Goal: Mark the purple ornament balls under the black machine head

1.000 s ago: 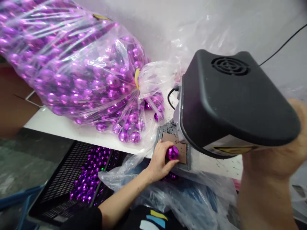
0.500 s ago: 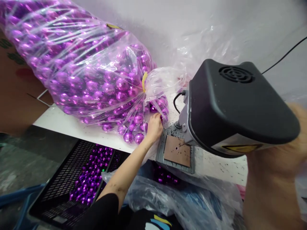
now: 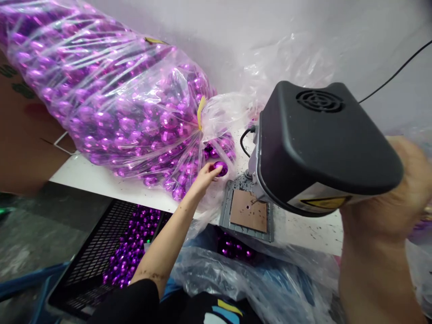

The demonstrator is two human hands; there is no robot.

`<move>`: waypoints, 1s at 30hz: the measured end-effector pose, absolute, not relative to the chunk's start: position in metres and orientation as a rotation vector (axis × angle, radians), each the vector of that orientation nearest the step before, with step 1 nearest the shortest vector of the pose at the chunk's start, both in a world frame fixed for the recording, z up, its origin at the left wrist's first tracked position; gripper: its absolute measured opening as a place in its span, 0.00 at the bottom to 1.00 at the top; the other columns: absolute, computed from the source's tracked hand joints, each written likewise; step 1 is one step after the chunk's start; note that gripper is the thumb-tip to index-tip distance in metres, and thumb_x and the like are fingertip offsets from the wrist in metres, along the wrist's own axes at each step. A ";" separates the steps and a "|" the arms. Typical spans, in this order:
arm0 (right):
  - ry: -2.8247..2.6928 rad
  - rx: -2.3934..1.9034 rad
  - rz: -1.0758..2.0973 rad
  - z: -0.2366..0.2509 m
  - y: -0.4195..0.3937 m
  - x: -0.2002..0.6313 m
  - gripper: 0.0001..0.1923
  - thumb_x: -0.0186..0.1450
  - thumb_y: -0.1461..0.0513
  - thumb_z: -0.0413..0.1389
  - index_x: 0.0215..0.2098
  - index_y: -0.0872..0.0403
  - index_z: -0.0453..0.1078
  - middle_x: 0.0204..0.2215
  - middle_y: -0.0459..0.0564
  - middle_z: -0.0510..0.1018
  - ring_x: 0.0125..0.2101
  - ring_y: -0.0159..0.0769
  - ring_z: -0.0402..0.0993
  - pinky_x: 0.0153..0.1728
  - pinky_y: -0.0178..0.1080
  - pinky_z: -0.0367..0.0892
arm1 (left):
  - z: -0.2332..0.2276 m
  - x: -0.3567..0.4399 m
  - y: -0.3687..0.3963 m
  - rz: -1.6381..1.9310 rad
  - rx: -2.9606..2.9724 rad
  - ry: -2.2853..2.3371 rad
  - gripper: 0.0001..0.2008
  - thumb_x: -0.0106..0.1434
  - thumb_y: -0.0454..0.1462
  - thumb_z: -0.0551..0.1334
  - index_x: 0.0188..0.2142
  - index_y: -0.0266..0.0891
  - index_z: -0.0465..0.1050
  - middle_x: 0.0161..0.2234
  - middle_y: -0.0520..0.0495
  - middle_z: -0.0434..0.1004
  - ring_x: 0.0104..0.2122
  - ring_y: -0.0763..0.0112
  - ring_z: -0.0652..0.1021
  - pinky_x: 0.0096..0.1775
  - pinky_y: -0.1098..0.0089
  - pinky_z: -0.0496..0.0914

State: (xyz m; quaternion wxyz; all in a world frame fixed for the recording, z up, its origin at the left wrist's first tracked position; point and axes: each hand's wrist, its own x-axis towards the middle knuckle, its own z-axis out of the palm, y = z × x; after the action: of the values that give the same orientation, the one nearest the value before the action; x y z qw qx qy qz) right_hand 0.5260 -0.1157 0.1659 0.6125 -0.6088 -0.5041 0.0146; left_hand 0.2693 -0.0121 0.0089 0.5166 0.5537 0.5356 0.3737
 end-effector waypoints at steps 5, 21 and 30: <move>-1.139 -1.320 0.054 0.162 -0.113 0.530 0.24 0.65 0.47 0.55 0.24 0.58 0.60 0.20 0.42 0.54 0.24 0.21 0.49 0.33 0.35 0.54 | 0.025 0.256 -0.044 0.912 0.852 0.806 0.25 0.63 0.47 0.68 0.57 0.44 0.69 0.46 0.44 0.79 0.37 0.69 0.82 0.34 0.73 0.72; -1.159 -1.235 0.107 0.167 -0.111 0.523 0.28 0.66 0.43 0.54 0.26 0.60 0.64 0.19 0.43 0.57 0.24 0.18 0.54 0.24 0.28 0.49 | 0.005 0.291 -0.091 0.712 0.610 0.680 0.22 0.53 0.49 0.75 0.38 0.37 0.73 0.28 0.49 0.77 0.26 0.71 0.79 0.27 0.74 0.69; -1.128 -1.276 0.023 0.168 -0.110 0.520 0.34 0.63 0.36 0.52 0.30 0.61 0.68 0.23 0.46 0.60 0.28 0.19 0.54 0.26 0.27 0.50 | -0.001 0.307 -0.099 0.753 1.052 0.982 0.26 0.57 0.51 0.70 0.47 0.37 0.75 0.28 0.52 0.76 0.20 0.78 0.71 0.23 0.75 0.62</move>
State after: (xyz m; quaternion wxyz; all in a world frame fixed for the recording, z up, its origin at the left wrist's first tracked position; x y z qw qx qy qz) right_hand 0.5205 -0.1098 0.1676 0.6586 -0.5637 -0.4983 0.0101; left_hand 0.3070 -0.0994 -0.0011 0.6880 0.4700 0.4389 0.3365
